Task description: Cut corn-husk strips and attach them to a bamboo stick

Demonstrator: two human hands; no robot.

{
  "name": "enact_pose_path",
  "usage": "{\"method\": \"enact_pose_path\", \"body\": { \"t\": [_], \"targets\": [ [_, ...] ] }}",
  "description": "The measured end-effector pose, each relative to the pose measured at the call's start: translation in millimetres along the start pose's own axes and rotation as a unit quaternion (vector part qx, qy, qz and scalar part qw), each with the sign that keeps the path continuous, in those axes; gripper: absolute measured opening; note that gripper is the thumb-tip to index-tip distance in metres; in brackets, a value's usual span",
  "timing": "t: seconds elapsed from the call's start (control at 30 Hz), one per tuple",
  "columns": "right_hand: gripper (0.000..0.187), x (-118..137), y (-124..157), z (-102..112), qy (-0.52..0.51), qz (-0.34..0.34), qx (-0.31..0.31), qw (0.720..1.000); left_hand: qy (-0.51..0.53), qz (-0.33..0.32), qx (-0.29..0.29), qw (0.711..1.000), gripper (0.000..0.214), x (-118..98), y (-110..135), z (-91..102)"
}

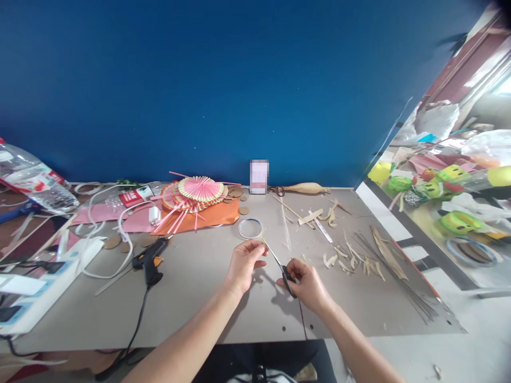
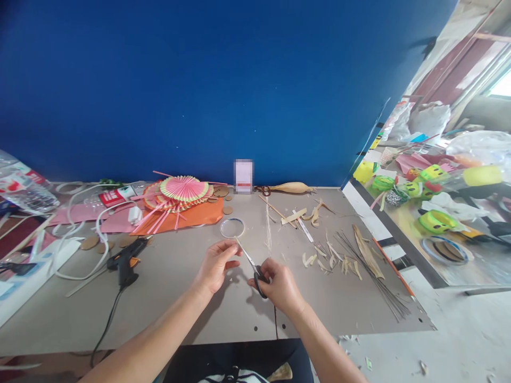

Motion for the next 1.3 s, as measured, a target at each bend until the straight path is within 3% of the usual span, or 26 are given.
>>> {"method": "enact_pose_path", "body": {
  "t": [0.53, 0.67, 0.83, 1.03, 1.17, 1.3],
  "targets": [
    [0.030, -12.7, -1.6, -6.1, -0.042, -0.054, 0.013, 0.998, 0.000, 0.006, -0.004, 1.000, 0.019, 7.9, -1.2, 2.9],
    [0.028, -16.7, 2.4, 2.5, 0.072, -0.085, -0.013, 0.994, -0.014, -0.001, -0.012, 1.000, 0.022, 8.9, -3.6, 8.0],
    [0.021, -14.6, 15.2, 9.9, 0.239, -0.116, -0.021, 0.964, -0.038, 0.007, -0.021, 0.999, 0.022, 9.0, -7.1, 15.5],
    [0.017, -0.2, 13.7, -4.8, 0.359, -0.121, 0.084, 0.922, -0.055, 0.030, 0.019, 0.998, 0.019, 12.5, -12.8, 9.3],
    [0.021, 3.9, 6.7, -11.0, 0.322, -0.140, 0.161, 0.922, -0.058, 0.028, 0.044, 0.997, 0.016, 13.3, -13.3, 1.1],
    [0.032, 9.6, 2.1, -14.8, 0.258, -0.076, 0.242, 0.932, -0.059, 0.027, 0.059, 0.996, 0.017, 15.4, -13.0, -0.6]
  ]
}}
Point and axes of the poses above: each hand's wrist, its own y-axis away from the middle knuckle, its own z-axis out of the back of the hand, x = y × z, the point moved 7 cm from there along -y, towards the middle knuckle, and after that the axes turned 10 degrees about x, right-handed, at the moved point
